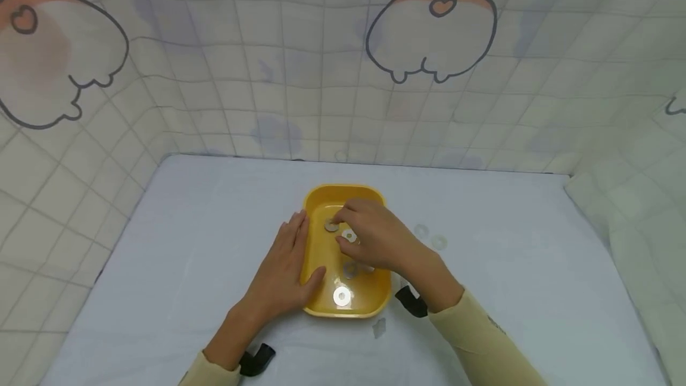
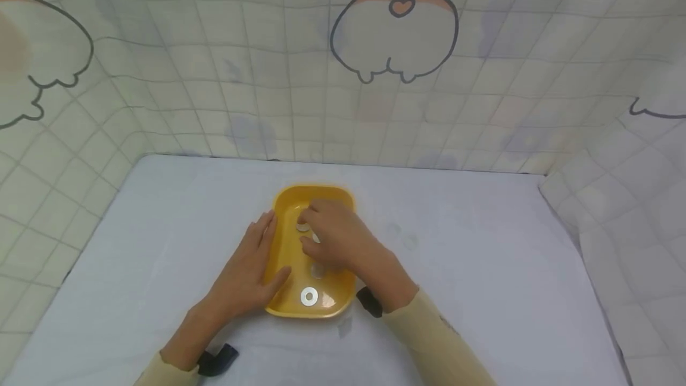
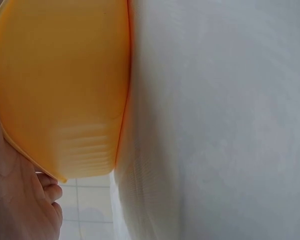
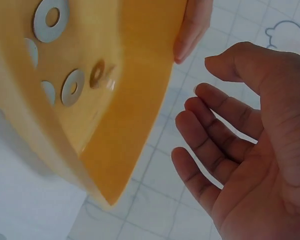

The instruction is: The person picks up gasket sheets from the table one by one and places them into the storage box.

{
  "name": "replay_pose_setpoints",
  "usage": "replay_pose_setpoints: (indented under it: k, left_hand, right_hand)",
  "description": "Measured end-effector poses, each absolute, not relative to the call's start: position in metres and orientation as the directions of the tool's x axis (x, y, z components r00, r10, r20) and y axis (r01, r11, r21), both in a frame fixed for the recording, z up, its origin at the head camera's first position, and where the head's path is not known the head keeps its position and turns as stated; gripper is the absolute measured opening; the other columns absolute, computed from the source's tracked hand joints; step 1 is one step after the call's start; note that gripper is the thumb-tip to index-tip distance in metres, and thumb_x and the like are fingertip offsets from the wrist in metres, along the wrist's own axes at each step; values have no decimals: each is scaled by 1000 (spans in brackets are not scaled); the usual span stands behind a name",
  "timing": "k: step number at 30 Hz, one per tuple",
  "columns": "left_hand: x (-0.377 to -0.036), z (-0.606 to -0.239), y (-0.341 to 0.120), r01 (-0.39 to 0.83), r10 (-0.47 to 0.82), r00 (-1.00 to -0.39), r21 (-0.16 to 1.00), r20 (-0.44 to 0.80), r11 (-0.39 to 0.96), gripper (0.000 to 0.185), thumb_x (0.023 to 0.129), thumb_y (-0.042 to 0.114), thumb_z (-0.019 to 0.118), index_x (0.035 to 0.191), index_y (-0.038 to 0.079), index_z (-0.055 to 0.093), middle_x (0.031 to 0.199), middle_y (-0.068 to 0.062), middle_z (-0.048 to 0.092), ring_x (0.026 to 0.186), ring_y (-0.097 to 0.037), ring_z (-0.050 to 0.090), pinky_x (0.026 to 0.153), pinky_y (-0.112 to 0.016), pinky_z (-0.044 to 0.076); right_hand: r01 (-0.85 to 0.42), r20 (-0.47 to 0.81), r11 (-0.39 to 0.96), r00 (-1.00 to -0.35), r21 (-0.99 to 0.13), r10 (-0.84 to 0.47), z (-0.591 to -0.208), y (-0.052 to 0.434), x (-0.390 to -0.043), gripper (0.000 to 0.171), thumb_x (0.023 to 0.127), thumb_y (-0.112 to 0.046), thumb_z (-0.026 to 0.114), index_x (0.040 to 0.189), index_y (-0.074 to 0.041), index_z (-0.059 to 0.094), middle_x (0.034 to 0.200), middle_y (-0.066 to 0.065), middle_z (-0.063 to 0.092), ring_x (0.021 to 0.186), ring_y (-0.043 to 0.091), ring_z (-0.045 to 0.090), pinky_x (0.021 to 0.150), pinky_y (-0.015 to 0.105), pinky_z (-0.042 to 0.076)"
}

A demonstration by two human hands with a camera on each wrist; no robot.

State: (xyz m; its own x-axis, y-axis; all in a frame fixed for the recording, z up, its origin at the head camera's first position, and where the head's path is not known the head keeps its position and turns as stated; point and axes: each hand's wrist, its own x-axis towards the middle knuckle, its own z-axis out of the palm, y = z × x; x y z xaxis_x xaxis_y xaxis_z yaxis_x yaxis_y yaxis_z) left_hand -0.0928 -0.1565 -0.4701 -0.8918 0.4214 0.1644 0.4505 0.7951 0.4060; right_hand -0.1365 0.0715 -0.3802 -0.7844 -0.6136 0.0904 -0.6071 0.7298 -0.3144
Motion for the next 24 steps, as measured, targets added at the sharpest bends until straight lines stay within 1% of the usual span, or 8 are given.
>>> replay_pose_setpoints:
  k: [3, 8, 10, 13, 17, 19, 24]
  left_hand:
    - [-91, -470, -156, 454, 426, -890, 405, 164, 793, 92, 100, 45, 58, 167, -5, 19, 179, -16, 14, 167, -31, 16, 137, -50, 18]
    - [-91, -471, -157, 446, 416, -894, 389, 165, 806, 94, 99, 45, 59, 168, -3, 16, 179, -15, 12, 168, -30, 15, 137, -50, 18]
    - [-91, -471, -157, 440, 412, -897, 390, 159, 809, 94, 100, 45, 59, 168, -2, 15, 180, -14, 11, 168, -29, 15, 138, -48, 17]
    - [-91, -472, -156, 429, 405, -902, 396, 147, 812, 94, 100, 46, 58, 169, -1, 14, 180, -13, 10, 168, -29, 13, 139, -44, 13]
    - [-92, -473, -156, 428, 403, -903, 408, 151, 807, 95, 101, 48, 57, 169, -1, 13, 180, -13, 9, 168, -29, 12, 139, -39, 7]
    - [-92, -473, -155, 433, 405, -901, 411, 158, 802, 95, 101, 49, 57, 169, -2, 13, 180, -13, 9, 168, -29, 12, 140, -38, 6]
    - [-92, -473, -155, 434, 406, -900, 414, 160, 800, 96, 101, 52, 56, 169, -1, 13, 180, -13, 9, 168, -29, 12, 140, -38, 5]
  right_hand:
    - [-592, 106, 735, -797, -329, -595, -383, 79, -134, 28, 97, -23, 73, 122, -11, 77, 114, 2, 73, 95, 19, 66, 89, 34, 60]
    - [-538, 94, 764, -834, -357, -544, -384, 93, -130, 29, 98, -25, 71, 121, -9, 76, 118, 5, 74, 98, 25, 68, 94, 41, 59]
    - [-509, 77, 778, -851, -367, -520, -384, 99, -129, 29, 98, -26, 70, 122, -9, 75, 120, 6, 73, 102, 26, 68, 98, 43, 59]
    - [-477, 71, 792, -869, -380, -489, -384, 110, -127, 30, 97, -25, 70, 122, -8, 75, 122, 7, 73, 103, 26, 68, 98, 44, 59]
    - [-442, 76, 814, -891, -378, -448, -388, 124, -126, 30, 96, -23, 72, 121, -7, 75, 118, 7, 73, 97, 22, 65, 92, 41, 60]
    - [-428, 80, 821, -898, -377, -432, -391, 131, -125, 30, 96, -22, 73, 121, -6, 75, 117, 8, 73, 97, 22, 65, 92, 41, 61]
    - [-381, 72, 845, -921, -376, -383, -402, 151, -124, 31, 98, -24, 72, 124, -9, 74, 120, 6, 73, 106, 25, 68, 96, 45, 62]
